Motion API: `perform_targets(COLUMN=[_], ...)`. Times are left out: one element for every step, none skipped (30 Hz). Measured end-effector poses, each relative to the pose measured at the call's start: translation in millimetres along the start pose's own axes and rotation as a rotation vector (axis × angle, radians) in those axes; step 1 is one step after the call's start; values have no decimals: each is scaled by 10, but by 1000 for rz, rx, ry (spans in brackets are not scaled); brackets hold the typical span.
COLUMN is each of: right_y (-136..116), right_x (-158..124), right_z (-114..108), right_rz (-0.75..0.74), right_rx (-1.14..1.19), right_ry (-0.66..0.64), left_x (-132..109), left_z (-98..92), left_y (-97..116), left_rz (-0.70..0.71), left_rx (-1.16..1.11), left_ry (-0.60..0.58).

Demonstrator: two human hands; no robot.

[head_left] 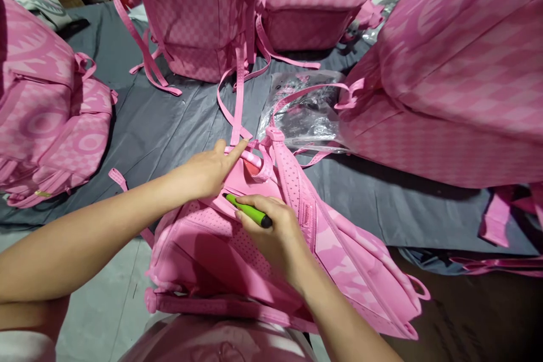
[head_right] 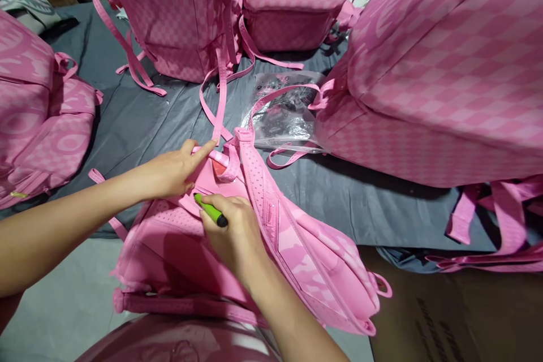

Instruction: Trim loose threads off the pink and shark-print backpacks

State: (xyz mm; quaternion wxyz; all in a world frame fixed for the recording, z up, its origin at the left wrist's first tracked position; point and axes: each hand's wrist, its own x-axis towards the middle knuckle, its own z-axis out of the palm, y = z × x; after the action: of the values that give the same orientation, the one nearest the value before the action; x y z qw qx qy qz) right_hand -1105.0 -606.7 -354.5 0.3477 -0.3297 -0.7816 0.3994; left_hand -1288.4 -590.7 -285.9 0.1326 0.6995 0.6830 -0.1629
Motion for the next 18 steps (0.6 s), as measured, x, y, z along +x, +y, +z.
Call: perform_targets(right_y=[3, 3, 2, -1, -6, -11, -16, -20, -23, -25, -25, -24, -21, -18, -14, -10, -6, -3], right_x=[0, -1, -3, -6, -8, -9, -10, -9, -7, -2, 4, 10, 16, 21, 22, 22, 21, 19], right_z=[-2, -3, -3, -3, -2, -1, 2, 5, 9, 13, 16, 16, 15, 12, 10, 9, 12, 17], right_rz=[-2, -20, -44, -62, -73, -75, -71, -69, -72, -77, -80, -76, -70, -61, -54, -56, -65, -76], right_rx=[-10, -19, -21, -15, -9, -12, -27, -48, -62, -63, -48, -27, -14, -18, -36, -58, -74, -76], right_ry=[11, 36, 57, 63, 54, 36, 25, 33, 56, 79, 86, 70, 41, 12, 0, 12, 37, 60], left_x=[0, -1, -2, -3, -4, -6, -8, -11, -13, -16, -18, -19, -19, -18, -15, -11, -6, 0], left_z=[-5, -12, -19, -26, -31, -36, -39, -40, -40, -38, -35, -29, -22, -13, -3, 10, 22, 34], left_y=[4, 9, 13, 17, 21, 23, 25, 26, 25, 24, 22, 19, 15, 10, 4, -4, -11, -19], left_rz=[0, -3, -6, -10, -12, -12, -11, -8, -7, -10, -11, -12, -8, -4, 1, 6, 7, 7], left_rx=[-5, -7, -7, -4, -3, -3, -5, -6, -7, -6, -4, -3, -3, -2, 0, 4, 8, 14], left_ry=[-7, -17, -27, -32, -33, -27, -20, -16, -17, -21, -25, -24, -19, -10, 0, 6, 9, 9])
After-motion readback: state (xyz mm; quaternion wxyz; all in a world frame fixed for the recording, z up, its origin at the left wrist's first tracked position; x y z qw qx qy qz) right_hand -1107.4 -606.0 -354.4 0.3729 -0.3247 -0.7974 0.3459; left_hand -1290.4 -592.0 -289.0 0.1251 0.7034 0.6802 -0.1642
